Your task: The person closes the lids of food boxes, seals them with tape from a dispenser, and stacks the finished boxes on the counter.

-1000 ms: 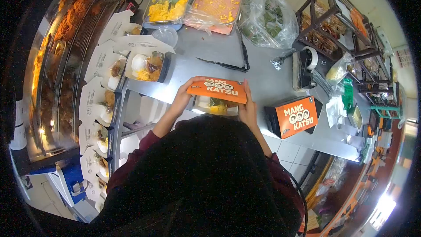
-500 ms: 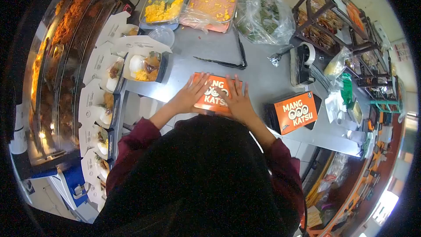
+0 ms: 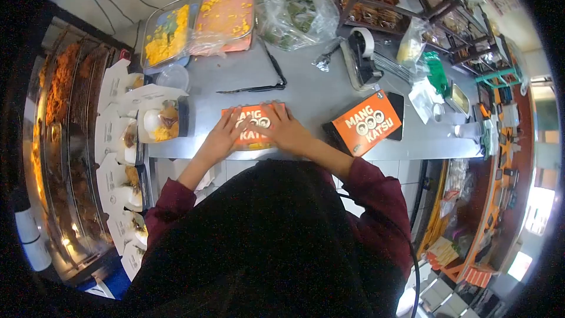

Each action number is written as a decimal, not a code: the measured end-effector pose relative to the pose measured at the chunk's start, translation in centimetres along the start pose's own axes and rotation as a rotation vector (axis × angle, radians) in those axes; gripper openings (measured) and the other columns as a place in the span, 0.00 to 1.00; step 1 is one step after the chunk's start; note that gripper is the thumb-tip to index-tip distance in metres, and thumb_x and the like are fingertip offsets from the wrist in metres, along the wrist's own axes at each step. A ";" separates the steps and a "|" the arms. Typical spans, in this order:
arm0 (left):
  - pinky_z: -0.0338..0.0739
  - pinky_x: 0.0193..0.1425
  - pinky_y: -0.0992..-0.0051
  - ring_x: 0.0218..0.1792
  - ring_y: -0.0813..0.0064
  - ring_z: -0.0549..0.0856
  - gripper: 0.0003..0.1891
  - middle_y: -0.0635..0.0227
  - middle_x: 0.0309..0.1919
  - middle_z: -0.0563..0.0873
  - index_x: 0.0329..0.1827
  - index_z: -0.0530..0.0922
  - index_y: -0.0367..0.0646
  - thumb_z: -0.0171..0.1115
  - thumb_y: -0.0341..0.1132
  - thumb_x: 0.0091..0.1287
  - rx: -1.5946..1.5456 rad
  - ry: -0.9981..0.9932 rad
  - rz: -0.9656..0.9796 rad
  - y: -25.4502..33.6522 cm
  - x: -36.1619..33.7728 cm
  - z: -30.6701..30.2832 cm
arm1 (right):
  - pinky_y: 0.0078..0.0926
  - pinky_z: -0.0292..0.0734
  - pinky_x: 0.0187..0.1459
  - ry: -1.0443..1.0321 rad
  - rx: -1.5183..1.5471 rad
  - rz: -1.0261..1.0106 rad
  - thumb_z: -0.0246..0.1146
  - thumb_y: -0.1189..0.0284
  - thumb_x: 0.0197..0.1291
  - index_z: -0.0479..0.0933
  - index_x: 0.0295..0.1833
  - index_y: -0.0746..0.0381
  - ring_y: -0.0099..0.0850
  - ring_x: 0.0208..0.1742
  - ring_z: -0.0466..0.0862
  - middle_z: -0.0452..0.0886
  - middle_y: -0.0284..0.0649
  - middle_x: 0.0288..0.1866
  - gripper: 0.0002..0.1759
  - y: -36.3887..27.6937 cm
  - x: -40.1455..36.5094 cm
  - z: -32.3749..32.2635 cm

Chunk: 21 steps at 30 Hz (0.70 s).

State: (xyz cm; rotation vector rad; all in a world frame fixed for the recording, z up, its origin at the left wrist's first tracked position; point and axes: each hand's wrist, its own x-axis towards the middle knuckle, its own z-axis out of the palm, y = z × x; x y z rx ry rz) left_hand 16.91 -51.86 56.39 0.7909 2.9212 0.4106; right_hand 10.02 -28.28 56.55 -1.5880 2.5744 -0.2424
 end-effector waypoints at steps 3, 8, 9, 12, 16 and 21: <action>0.49 0.74 0.51 0.73 0.42 0.49 0.49 0.50 0.74 0.50 0.75 0.52 0.46 0.64 0.58 0.54 0.012 -0.004 -0.018 1.8 0.2 -1.5 | 0.54 0.50 0.71 0.098 -0.044 0.000 0.56 0.49 0.60 0.64 0.69 0.42 0.56 0.74 0.51 0.49 0.58 0.74 0.31 -0.7 -1.3 0.4; 0.47 0.74 0.50 0.72 0.43 0.52 0.49 0.50 0.72 0.54 0.72 0.56 0.44 0.66 0.60 0.51 0.106 0.120 -0.230 3.0 2.4 1.5 | 0.36 0.75 0.48 -0.217 0.745 0.117 0.56 0.55 0.64 0.81 0.47 0.58 0.34 0.44 0.83 0.84 0.43 0.38 0.19 3.3 -5.9 -12.8; 0.48 0.74 0.51 0.71 0.43 0.53 0.45 0.50 0.71 0.55 0.70 0.59 0.43 0.65 0.58 0.54 0.046 0.132 -0.268 3.8 3.6 0.4 | 0.32 0.78 0.39 0.019 0.974 0.197 0.59 0.59 0.63 0.82 0.43 0.56 0.35 0.34 0.85 0.84 0.42 0.32 0.14 6.2 -8.4 -13.8; 0.61 0.67 0.61 0.61 0.53 0.70 0.26 0.54 0.58 0.72 0.55 0.73 0.39 0.67 0.44 0.58 -0.392 0.469 -0.262 6.4 11.3 -2.7 | 0.24 0.77 0.33 0.633 0.727 0.642 0.59 0.62 0.62 0.80 0.42 0.61 0.29 0.33 0.83 0.83 0.38 0.30 0.14 15.8 -12.8 -15.9; 0.75 0.50 0.69 0.43 0.64 0.82 0.23 0.60 0.44 0.81 0.51 0.80 0.40 0.72 0.38 0.53 -0.809 0.675 -0.053 10.7 26.1 0.3 | 0.29 0.83 0.35 0.484 0.897 0.887 0.56 0.59 0.65 0.77 0.48 0.61 0.30 0.46 0.79 0.79 0.39 0.43 0.17 25.1 -15.0 -9.7; 0.77 0.42 0.70 0.36 0.66 0.82 0.24 0.63 0.35 0.80 0.46 0.84 0.40 0.75 0.44 0.49 -0.575 0.399 -0.070 13.9 33.9 4.0 | 0.32 0.84 0.37 0.238 1.525 0.848 0.62 0.65 0.61 0.80 0.44 0.63 0.33 0.54 0.76 0.74 0.42 0.55 0.13 28.9 -14.1 -6.6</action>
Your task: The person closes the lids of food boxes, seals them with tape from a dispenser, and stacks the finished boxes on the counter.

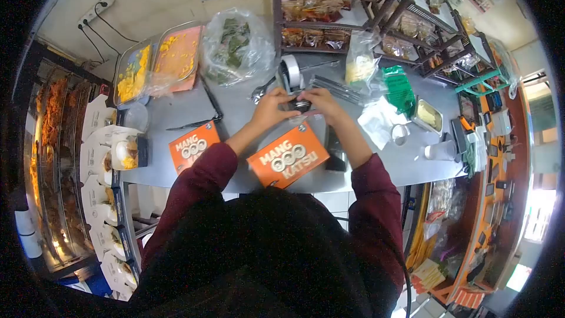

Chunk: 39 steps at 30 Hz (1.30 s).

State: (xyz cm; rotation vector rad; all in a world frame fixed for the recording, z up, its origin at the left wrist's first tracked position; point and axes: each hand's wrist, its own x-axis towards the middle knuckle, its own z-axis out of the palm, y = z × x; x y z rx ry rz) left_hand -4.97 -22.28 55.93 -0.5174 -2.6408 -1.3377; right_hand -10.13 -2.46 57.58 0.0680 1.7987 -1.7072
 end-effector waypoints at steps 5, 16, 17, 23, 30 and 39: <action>0.78 0.37 0.70 0.33 0.66 0.82 0.22 0.66 0.34 0.79 0.42 0.84 0.40 0.74 0.46 0.48 0.182 0.120 0.097 0.4 0.7 1.5 | 0.38 0.77 0.49 0.083 0.134 -0.293 0.67 0.70 0.55 0.83 0.37 0.65 0.34 0.56 0.75 0.75 0.41 0.56 0.09 0.7 -1.8 0.1; 0.73 0.56 0.68 0.49 0.64 0.80 0.25 0.65 0.42 0.80 0.51 0.82 0.46 0.70 0.50 0.53 0.291 -0.085 0.090 0.1 0.5 -0.5 | 0.36 0.75 0.39 0.432 -1.258 -0.341 0.65 0.71 0.49 0.84 0.37 0.63 0.37 0.27 0.80 0.83 0.44 0.30 0.10 -0.5 -5.3 -3.7; 0.71 0.59 0.68 0.52 0.63 0.79 0.26 0.65 0.46 0.81 0.53 0.81 0.47 0.70 0.50 0.53 0.298 -0.131 0.136 0.0 0.2 -1.6 | 0.32 0.76 0.30 0.365 -0.897 -0.387 0.64 0.74 0.50 0.83 0.39 0.66 0.33 0.19 0.79 0.82 0.43 0.25 0.11 -1.4 -6.1 -4.1; 0.50 0.71 0.47 0.69 0.54 0.63 0.42 0.54 0.69 0.63 0.72 0.62 0.50 0.66 0.56 0.56 0.072 0.013 -0.176 -0.9 -15.5 -14.5 | 0.14 0.65 0.18 0.148 -0.076 -0.535 0.62 0.78 0.59 0.81 0.45 0.70 0.20 0.17 0.74 0.82 0.40 0.25 0.10 -5.2 -14.5 6.1; 0.42 0.69 0.35 0.74 0.42 0.45 0.51 0.49 0.74 0.47 0.76 0.50 0.51 0.65 0.58 0.52 0.750 0.007 -0.300 -5.4 -25.3 -15.6 | 0.13 0.65 0.15 -0.412 0.077 -0.254 0.63 0.74 0.61 0.81 0.48 0.67 0.16 0.16 0.73 0.83 0.38 0.29 0.11 2.2 -13.0 25.5; 0.51 0.68 0.39 0.71 0.38 0.50 0.49 0.41 0.71 0.50 0.75 0.51 0.43 0.65 0.55 0.54 0.727 0.028 -0.213 -5.8 -27.5 -16.1 | 0.26 0.69 0.18 0.272 -0.618 -0.537 0.66 0.60 0.57 0.74 0.62 0.57 0.30 0.12 0.75 0.82 0.42 0.23 0.28 11.0 -6.6 33.2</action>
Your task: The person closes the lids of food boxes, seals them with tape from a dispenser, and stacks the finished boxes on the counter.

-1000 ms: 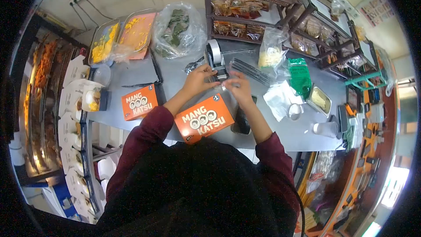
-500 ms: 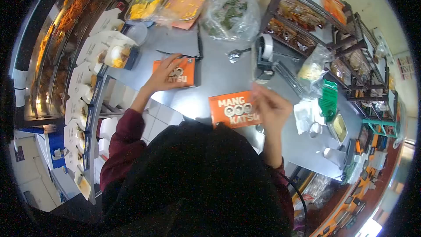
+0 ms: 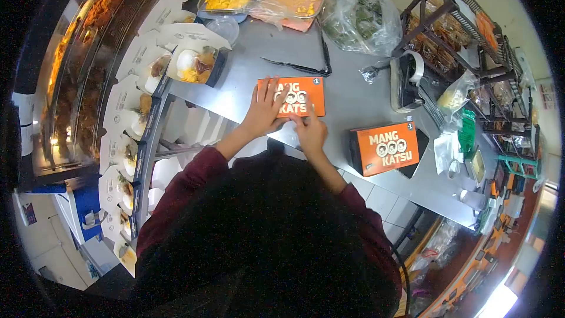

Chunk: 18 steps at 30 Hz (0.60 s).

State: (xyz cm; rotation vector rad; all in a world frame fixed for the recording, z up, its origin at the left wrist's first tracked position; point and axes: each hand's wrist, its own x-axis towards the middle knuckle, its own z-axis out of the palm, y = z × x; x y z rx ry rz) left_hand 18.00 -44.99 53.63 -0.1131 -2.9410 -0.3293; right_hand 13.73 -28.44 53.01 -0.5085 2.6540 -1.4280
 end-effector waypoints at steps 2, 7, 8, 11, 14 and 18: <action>0.51 0.68 0.39 0.71 0.38 0.50 0.48 0.40 0.71 0.50 0.74 0.52 0.43 0.64 0.55 0.55 -0.026 -0.002 0.023 -0.7 -0.1 -0.2 | 0.34 0.74 0.34 -0.051 -0.415 -0.002 0.66 0.54 0.53 0.71 0.65 0.46 0.35 0.29 0.82 0.83 0.41 0.38 0.32 -1.0 0.3 -0.8; 0.50 0.69 0.41 0.71 0.41 0.53 0.43 0.44 0.71 0.53 0.73 0.56 0.44 0.61 0.57 0.58 -0.042 -0.014 0.070 -1.9 -0.5 -0.4 | 0.56 0.59 0.60 -0.009 -0.809 -0.669 0.70 0.59 0.44 0.71 0.63 0.44 0.38 0.67 0.68 0.67 0.44 0.68 0.36 0.9 1.1 -1.4; 0.46 0.70 0.40 0.71 0.42 0.53 0.43 0.44 0.71 0.53 0.73 0.56 0.44 0.61 0.56 0.58 -0.115 -0.009 0.100 -2.7 -0.7 -0.7 | 0.60 0.56 0.61 0.008 -0.886 -0.665 0.72 0.60 0.42 0.68 0.66 0.44 0.40 0.69 0.65 0.63 0.45 0.70 0.40 -0.6 1.7 -1.9; 0.35 0.72 0.41 0.72 0.47 0.54 0.39 0.50 0.70 0.59 0.70 0.60 0.41 0.59 0.55 0.60 -0.409 0.057 0.005 -6.3 -1.4 -3.5 | 0.64 0.45 0.66 -0.259 -0.733 -0.529 0.76 0.61 0.34 0.59 0.72 0.42 0.46 0.77 0.48 0.46 0.48 0.77 0.54 -3.8 4.2 -2.0; 0.39 0.71 0.39 0.69 0.44 0.57 0.31 0.47 0.64 0.65 0.64 0.66 0.42 0.59 0.49 0.60 -0.141 0.632 -0.449 -11.5 -3.2 -1.9 | 0.63 0.49 0.65 -0.501 -0.714 -0.615 0.78 0.61 0.29 0.51 0.75 0.42 0.48 0.74 0.52 0.51 0.51 0.73 0.63 -5.7 6.9 0.5; 0.43 0.70 0.39 0.65 0.45 0.62 0.18 0.46 0.59 0.67 0.48 0.77 0.41 0.60 0.42 0.60 0.210 0.457 -0.706 -14.7 -5.0 -1.3 | 0.57 0.54 0.64 -0.764 -0.628 -0.539 0.76 0.65 0.30 0.49 0.76 0.43 0.49 0.67 0.61 0.59 0.53 0.65 0.64 -8.5 8.6 0.1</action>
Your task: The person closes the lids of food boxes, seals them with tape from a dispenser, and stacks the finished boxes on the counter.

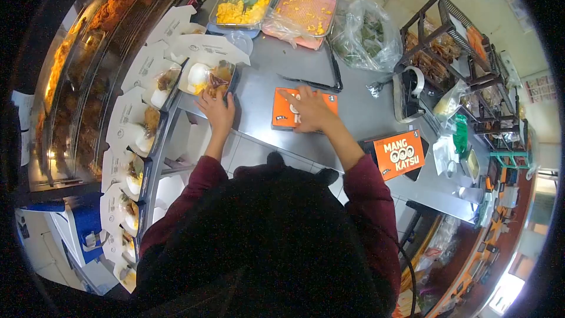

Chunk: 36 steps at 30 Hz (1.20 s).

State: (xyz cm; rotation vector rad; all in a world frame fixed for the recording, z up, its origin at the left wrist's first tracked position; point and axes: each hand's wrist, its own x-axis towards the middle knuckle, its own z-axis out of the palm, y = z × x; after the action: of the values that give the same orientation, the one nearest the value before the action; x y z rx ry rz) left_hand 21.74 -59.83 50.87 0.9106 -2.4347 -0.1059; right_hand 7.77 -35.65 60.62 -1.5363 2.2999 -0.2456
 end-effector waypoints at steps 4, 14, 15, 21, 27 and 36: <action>0.43 0.70 0.39 0.64 0.50 0.64 0.09 0.54 0.57 0.70 0.37 0.77 0.39 0.61 0.34 0.58 -0.211 0.118 0.114 0.2 0.1 0.6 | 0.51 0.56 0.65 0.201 0.028 -0.134 0.77 0.67 0.31 0.54 0.74 0.45 0.51 0.66 0.63 0.61 0.53 0.65 0.60 -1.2 -6.3 -7.5; 0.45 0.71 0.41 0.64 0.52 0.66 0.08 0.58 0.58 0.71 0.34 0.76 0.41 0.63 0.33 0.56 -0.604 -0.045 0.412 8.4 -6.8 0.5 | 0.49 0.49 0.70 0.067 -0.029 0.314 0.79 0.74 0.21 0.57 0.73 0.46 0.49 0.70 0.59 0.58 0.47 0.69 0.64 6.3 -24.5 -10.1; 0.45 0.71 0.41 0.64 0.51 0.66 0.09 0.58 0.58 0.70 0.38 0.76 0.41 0.63 0.34 0.56 -0.602 -0.089 0.423 9.7 -7.6 -0.2 | 0.49 0.48 0.71 0.019 -0.009 0.345 0.79 0.74 0.21 0.57 0.73 0.46 0.49 0.71 0.58 0.58 0.47 0.69 0.65 7.6 -25.0 -8.7; 0.42 0.71 0.41 0.67 0.44 0.59 0.34 0.46 0.64 0.62 0.64 0.65 0.43 0.67 0.42 0.55 -0.619 -0.086 0.317 12.2 -6.7 -5.5 | 0.49 0.48 0.71 0.200 -0.098 0.494 0.79 0.73 0.25 0.50 0.76 0.46 0.45 0.74 0.57 0.54 0.46 0.74 0.66 2.2 -22.8 -11.6; 0.51 0.70 0.52 0.67 0.47 0.59 0.31 0.48 0.66 0.62 0.58 0.69 0.41 0.72 0.40 0.53 -0.453 0.074 0.364 9.8 4.4 -5.2 | 0.37 0.64 0.63 0.898 0.267 0.402 0.67 0.70 0.53 0.59 0.68 0.65 0.43 0.63 0.71 0.71 0.49 0.62 0.38 -0.6 -9.0 -3.0; 0.62 0.62 0.75 0.58 0.76 0.69 0.16 0.66 0.57 0.71 0.59 0.68 0.48 0.50 0.43 0.73 -1.575 -0.712 -0.140 9.8 4.8 -0.1 | 0.27 0.69 0.52 1.131 1.252 0.480 0.63 0.69 0.62 0.69 0.41 0.62 0.31 0.47 0.76 0.78 0.41 0.43 0.11 2.7 -0.2 6.4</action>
State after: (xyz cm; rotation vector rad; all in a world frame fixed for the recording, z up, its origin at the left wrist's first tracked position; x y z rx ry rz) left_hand 13.02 -55.28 55.64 0.2246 -1.8077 -2.2546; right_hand 8.03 -34.02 53.88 -0.1040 2.0901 -2.2640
